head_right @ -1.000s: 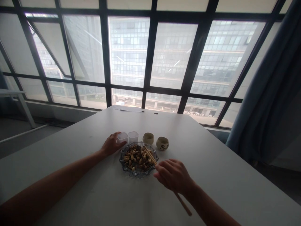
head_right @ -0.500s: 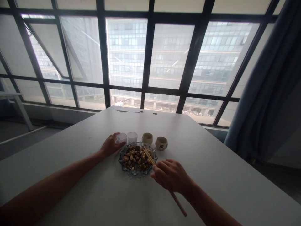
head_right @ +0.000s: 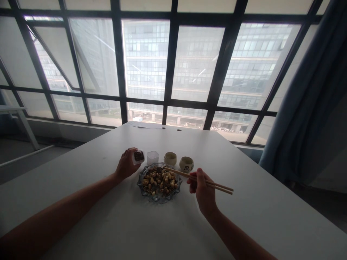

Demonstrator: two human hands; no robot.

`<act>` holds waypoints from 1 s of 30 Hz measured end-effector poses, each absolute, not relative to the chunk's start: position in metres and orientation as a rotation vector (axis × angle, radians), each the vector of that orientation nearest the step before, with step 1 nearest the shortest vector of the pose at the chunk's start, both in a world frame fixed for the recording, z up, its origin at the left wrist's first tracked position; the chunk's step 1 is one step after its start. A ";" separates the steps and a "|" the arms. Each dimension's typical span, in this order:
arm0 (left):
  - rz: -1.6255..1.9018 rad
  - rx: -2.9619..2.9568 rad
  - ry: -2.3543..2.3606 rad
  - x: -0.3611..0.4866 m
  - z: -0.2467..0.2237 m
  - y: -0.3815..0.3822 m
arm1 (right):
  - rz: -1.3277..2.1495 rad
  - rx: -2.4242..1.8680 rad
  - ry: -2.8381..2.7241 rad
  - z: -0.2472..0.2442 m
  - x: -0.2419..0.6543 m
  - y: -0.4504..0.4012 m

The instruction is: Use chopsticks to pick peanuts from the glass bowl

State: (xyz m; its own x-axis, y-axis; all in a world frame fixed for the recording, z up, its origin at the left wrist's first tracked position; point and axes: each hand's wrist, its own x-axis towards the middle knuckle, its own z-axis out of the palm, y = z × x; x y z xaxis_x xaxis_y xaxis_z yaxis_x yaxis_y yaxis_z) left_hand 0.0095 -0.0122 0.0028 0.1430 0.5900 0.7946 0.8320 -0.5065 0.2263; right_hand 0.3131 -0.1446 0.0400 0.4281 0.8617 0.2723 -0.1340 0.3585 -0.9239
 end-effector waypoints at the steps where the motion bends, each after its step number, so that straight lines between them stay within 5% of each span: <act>1: -1.289 -2.154 -1.388 0.010 0.003 -0.012 | 0.778 -0.991 -0.891 0.040 0.313 -0.145; 12: -1.220 -2.169 -1.498 0.011 0.008 -0.018 | 0.666 -1.028 -1.008 0.035 0.318 -0.144; 17: -1.196 -2.187 -1.524 0.012 0.010 -0.020 | -0.186 -0.734 -2.048 0.044 0.335 -0.152; 21: -1.176 -2.206 -1.556 0.012 0.011 -0.021 | -0.666 -0.549 -2.240 0.053 0.336 -0.155; 30: -1.175 -2.225 -1.531 0.012 0.007 -0.017 | -0.475 -0.608 -2.123 0.062 0.321 -0.154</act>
State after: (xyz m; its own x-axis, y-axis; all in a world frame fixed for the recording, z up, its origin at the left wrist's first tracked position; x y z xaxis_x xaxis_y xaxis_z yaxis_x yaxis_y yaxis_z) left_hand 0.0117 -0.0165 0.0073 0.1497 0.6998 0.6984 0.8554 -0.4460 0.2635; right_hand 0.3212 -0.1539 0.0622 -0.5165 0.2515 0.8185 0.5761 0.8092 0.1149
